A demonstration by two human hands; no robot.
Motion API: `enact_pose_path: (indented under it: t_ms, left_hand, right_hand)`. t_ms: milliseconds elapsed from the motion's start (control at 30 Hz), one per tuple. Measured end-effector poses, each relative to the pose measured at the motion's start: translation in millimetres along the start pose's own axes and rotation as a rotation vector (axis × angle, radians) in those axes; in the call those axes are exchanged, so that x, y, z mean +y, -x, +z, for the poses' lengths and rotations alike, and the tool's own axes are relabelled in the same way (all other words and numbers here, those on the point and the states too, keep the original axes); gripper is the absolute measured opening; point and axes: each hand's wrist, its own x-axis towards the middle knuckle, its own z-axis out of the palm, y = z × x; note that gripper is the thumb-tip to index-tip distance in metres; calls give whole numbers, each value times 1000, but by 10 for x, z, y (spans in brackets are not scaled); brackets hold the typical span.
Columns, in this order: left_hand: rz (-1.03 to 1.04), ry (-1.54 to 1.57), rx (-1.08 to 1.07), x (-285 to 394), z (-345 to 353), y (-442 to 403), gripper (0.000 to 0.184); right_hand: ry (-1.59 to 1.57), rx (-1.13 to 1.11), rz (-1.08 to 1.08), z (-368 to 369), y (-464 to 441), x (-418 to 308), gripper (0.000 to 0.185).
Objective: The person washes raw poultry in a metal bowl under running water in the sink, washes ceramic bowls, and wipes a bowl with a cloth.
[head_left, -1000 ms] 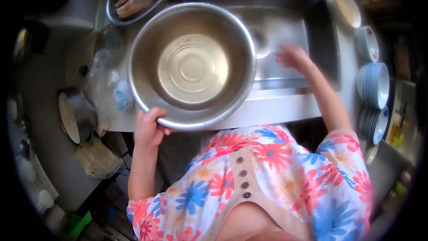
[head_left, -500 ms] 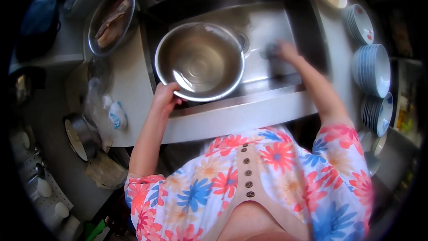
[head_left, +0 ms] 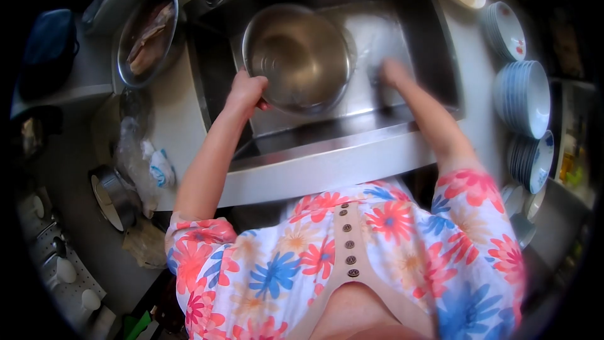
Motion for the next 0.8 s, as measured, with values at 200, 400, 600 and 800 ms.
enact_pose_path:
  t_ms: [200, 400, 600, 800]
  left_hand:
    - [47, -105, -74, 126, 151, -79, 56]
    - [494, -517, 76, 281, 189, 114, 68]
    - [847, -1015, 303, 280, 206, 406, 78]
    - [1177, -1066, 505, 203, -81, 571, 67]
  right_hand:
    - [-21, 8, -54, 22, -14, -39, 27]
    - [-50, 48, -67, 67, -38, 6, 26]
    - [0, 75, -81, 15, -14, 19, 21]
    - [222, 230, 29, -204, 23, 78, 21]
